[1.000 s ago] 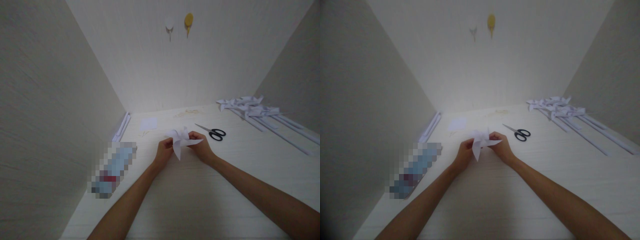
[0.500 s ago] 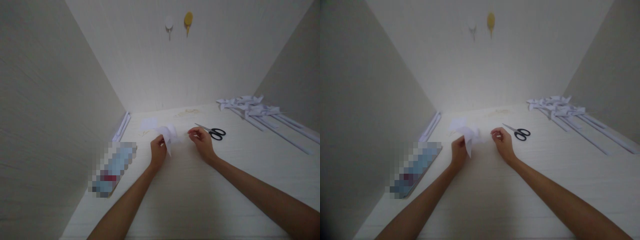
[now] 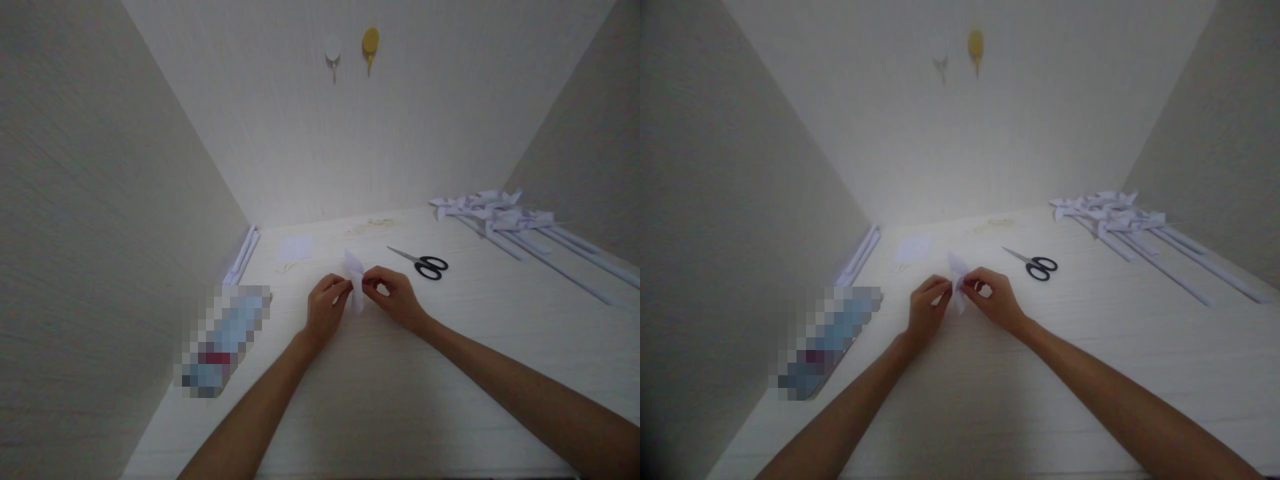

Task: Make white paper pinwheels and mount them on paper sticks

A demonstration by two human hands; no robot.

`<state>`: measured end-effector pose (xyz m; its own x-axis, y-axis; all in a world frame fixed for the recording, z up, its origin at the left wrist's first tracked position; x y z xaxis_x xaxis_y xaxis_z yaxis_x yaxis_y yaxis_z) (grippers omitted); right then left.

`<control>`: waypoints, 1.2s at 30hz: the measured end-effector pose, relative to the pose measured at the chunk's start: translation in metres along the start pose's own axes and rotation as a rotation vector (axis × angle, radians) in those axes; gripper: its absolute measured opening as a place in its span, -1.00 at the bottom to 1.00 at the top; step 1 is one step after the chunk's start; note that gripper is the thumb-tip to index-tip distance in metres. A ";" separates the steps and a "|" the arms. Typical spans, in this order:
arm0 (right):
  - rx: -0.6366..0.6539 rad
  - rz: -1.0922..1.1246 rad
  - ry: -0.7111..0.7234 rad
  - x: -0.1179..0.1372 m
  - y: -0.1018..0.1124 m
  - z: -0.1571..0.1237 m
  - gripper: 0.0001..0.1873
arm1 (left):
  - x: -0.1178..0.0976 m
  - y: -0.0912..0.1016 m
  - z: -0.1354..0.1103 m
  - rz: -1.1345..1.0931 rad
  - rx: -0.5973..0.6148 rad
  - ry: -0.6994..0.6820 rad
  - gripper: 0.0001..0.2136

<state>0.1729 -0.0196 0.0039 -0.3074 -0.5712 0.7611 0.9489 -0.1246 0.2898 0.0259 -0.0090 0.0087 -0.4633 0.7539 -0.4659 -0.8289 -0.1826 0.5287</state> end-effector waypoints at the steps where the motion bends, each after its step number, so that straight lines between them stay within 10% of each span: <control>1: 0.000 0.002 -0.004 -0.001 0.000 0.000 -0.97 | 0.000 0.000 0.000 0.009 0.004 -0.006 -0.87; 20: 0.043 0.360 -0.235 -0.014 -0.003 0.003 -0.87 | -0.001 0.000 -0.001 -0.008 -0.012 0.000 -0.90; 36: -0.251 0.659 -0.507 -0.033 0.003 0.009 -0.89 | 0.026 0.040 0.030 0.218 -0.143 0.342 -0.87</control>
<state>0.1850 0.0057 -0.0152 0.3723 -0.1666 0.9130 0.9140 -0.1050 -0.3919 -0.0092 0.0222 0.0392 -0.6897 0.4394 -0.5755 -0.7241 -0.4180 0.5486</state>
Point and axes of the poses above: each hand's wrist, its own z-axis towards the middle knuckle, its own y-axis out of the back of the hand, x = y × z, the point moved 2 cm from there along z, towards the middle knuckle
